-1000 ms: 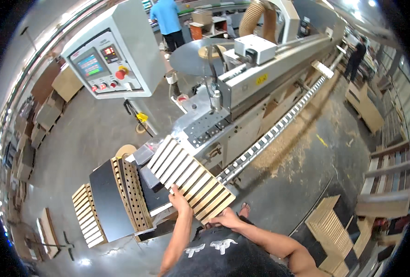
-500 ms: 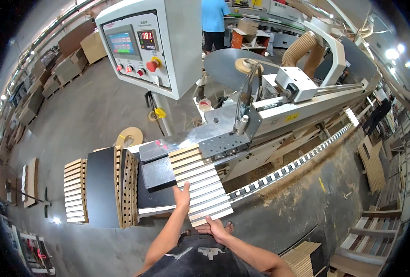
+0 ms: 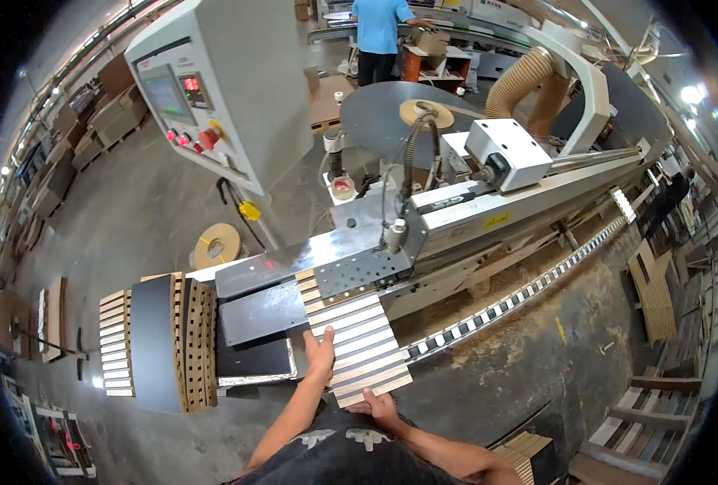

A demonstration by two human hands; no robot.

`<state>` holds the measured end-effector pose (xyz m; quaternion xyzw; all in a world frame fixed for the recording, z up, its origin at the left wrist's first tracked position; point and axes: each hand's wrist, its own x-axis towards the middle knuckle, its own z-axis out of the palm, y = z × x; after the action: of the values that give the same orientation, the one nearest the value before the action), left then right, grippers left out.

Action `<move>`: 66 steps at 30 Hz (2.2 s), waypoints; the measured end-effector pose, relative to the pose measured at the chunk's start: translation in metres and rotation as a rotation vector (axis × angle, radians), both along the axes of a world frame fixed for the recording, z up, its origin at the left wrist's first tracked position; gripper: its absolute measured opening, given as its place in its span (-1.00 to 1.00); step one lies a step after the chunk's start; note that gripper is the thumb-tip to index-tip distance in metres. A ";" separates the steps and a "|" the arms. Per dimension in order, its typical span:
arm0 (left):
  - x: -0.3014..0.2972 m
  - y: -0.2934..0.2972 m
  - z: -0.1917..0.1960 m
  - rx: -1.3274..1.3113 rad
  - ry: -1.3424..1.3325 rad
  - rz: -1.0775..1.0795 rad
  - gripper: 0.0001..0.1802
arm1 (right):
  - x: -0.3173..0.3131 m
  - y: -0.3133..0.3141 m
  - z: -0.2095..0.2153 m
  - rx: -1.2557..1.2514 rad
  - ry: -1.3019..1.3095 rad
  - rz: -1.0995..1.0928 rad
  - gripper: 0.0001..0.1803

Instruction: The person feeds wooden panels into an edge-banding machine and then trims excess material from the edge of a panel using a utility knife.

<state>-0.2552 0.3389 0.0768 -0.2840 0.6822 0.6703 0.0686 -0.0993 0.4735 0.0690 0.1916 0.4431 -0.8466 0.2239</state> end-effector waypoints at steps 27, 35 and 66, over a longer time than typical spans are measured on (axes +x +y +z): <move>-0.045 0.213 0.006 -0.139 -0.063 -0.050 -0.19 | -0.020 0.163 0.006 0.222 0.011 -0.361 -0.61; -0.047 0.270 0.018 -0.082 -0.037 -0.251 -0.20 | 0.055 0.160 0.050 0.111 0.007 -0.210 -0.50; 0.194 -0.411 0.109 -0.491 0.420 0.809 -0.39 | 0.075 -0.171 0.075 0.384 0.220 0.447 -0.53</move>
<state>-0.0611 -0.0720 0.1856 -0.3920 0.6541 0.5058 -0.4033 -0.0240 0.3028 0.1435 0.0354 0.6475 -0.6930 0.3148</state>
